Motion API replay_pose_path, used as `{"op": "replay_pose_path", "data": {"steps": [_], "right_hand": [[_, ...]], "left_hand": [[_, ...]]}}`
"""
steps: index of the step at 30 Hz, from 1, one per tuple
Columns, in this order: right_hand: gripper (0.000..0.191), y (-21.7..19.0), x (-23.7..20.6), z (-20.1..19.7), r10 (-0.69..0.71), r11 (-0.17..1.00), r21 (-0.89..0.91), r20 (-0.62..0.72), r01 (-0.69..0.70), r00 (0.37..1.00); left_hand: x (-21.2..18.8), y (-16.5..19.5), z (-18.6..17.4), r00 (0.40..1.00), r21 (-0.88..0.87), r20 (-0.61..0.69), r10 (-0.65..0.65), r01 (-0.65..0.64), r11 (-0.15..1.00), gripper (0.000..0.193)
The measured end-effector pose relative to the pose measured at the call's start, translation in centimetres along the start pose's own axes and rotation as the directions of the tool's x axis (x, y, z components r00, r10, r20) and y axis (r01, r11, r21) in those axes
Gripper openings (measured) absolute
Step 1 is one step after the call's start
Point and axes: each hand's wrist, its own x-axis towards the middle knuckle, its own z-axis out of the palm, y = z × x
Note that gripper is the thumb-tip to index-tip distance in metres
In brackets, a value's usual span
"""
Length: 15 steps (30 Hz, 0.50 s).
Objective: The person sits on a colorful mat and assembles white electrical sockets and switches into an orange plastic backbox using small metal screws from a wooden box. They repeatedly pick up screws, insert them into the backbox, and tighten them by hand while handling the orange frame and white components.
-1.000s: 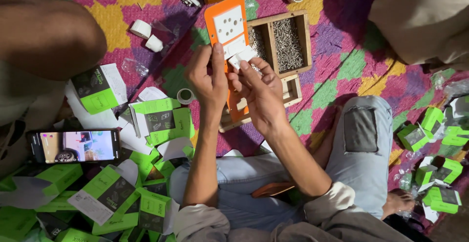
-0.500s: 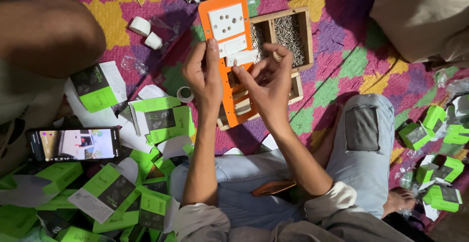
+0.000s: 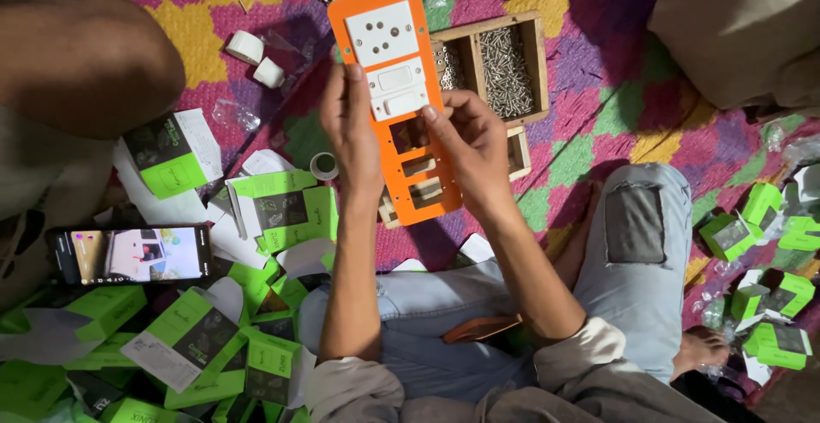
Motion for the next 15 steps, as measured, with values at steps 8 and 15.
{"op": "replay_pose_path", "data": {"steps": [8, 15], "right_hand": [[0.028, 0.6, 0.2, -1.7, -0.003, 0.967, -0.256, -0.003, 0.003, 1.000], [0.020, -0.2, 3.5, -8.0, -0.344, 0.396, -0.882, 0.117, 0.257, 0.932]], "left_hand": [[0.0, 0.0, 0.2, 0.974, 0.160, 0.222, -0.036, 0.000, 0.987, 0.055], [0.2, 0.3, 0.6, 0.975, 0.141, 0.139, -0.176, 0.157, 0.978, 0.055]]}}
